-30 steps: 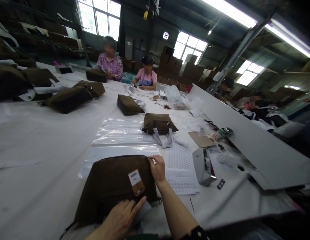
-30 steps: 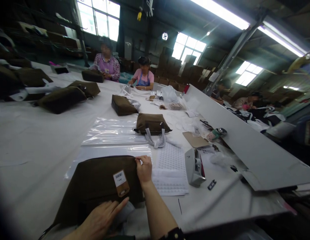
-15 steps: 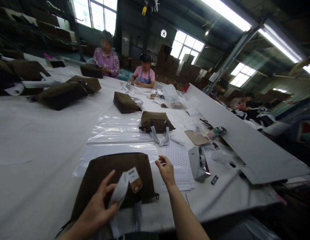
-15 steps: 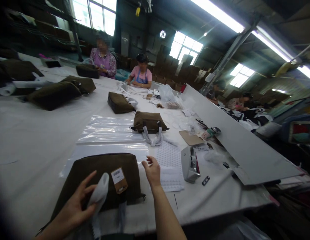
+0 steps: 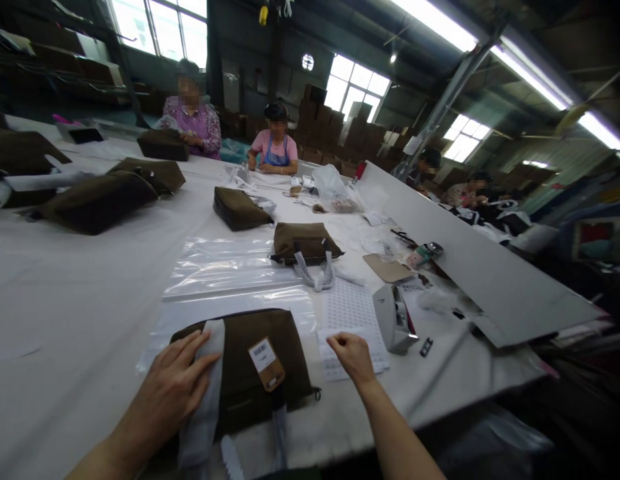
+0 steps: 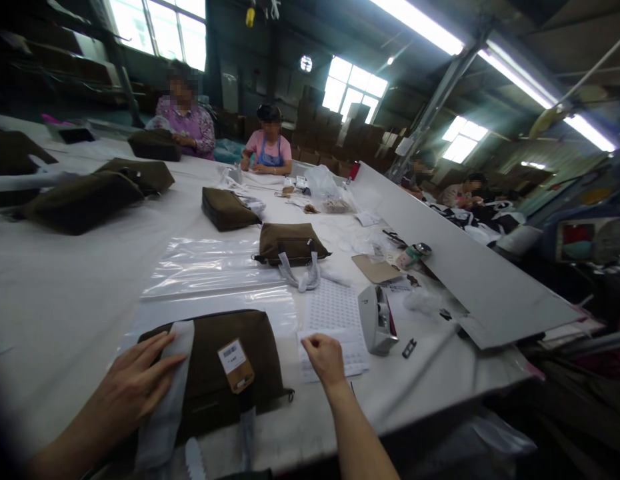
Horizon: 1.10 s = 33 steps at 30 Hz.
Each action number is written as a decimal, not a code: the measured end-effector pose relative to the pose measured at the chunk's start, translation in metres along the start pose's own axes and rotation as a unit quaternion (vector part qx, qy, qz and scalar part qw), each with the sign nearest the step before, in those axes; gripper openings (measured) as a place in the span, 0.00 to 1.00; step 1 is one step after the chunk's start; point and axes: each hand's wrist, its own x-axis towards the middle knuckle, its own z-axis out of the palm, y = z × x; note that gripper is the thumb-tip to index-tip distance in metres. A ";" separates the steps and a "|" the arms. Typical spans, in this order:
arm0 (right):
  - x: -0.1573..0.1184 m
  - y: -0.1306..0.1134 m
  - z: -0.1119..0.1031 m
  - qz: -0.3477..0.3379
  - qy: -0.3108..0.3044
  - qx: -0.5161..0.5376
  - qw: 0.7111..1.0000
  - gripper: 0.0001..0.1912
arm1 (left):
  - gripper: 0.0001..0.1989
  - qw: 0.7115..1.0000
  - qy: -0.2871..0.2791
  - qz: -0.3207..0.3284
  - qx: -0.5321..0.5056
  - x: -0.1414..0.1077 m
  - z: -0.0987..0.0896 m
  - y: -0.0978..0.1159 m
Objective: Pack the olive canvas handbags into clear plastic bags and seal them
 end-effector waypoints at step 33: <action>-0.032 -0.033 0.065 -0.124 -0.061 -0.079 0.987 0.08 | 0.17 0.993 0.006 -0.108 -0.052 -0.009 0.054 -0.020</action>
